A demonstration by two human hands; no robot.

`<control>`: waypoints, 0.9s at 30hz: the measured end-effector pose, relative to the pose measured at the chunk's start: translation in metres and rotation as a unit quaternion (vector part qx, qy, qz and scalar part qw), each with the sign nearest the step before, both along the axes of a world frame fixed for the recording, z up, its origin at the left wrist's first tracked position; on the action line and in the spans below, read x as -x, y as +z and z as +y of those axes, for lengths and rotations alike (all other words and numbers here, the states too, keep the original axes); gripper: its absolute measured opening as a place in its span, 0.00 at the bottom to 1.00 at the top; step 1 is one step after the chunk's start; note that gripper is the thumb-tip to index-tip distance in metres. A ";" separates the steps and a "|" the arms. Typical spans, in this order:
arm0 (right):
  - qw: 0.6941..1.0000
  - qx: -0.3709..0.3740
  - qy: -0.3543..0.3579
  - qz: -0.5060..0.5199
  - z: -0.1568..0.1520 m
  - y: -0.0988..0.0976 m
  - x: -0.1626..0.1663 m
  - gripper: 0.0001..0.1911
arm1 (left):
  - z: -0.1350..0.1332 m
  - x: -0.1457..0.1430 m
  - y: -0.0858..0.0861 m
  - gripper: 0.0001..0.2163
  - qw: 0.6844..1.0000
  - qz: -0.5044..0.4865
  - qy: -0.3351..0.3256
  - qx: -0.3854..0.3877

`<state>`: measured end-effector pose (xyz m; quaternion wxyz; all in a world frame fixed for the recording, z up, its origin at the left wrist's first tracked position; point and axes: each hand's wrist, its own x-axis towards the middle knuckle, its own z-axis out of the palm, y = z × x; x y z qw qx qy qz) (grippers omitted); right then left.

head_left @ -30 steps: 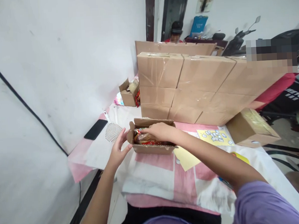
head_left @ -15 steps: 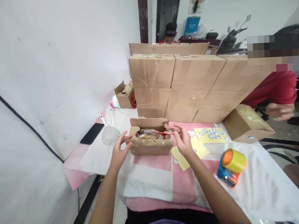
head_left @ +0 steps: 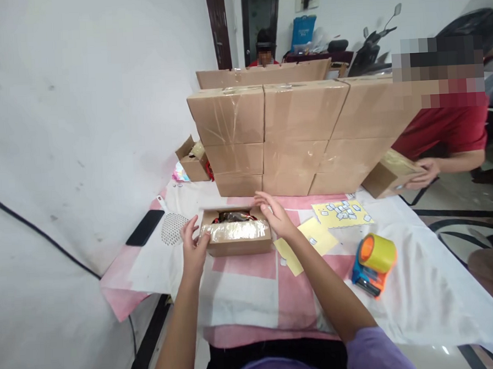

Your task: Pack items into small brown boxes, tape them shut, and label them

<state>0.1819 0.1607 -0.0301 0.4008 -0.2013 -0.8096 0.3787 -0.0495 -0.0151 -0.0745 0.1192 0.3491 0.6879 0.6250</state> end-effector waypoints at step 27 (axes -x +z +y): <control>0.836 0.342 -0.408 0.137 -0.048 -0.090 -0.284 0.33 | 0.037 -0.070 0.073 0.30 0.804 0.468 -0.207 0.301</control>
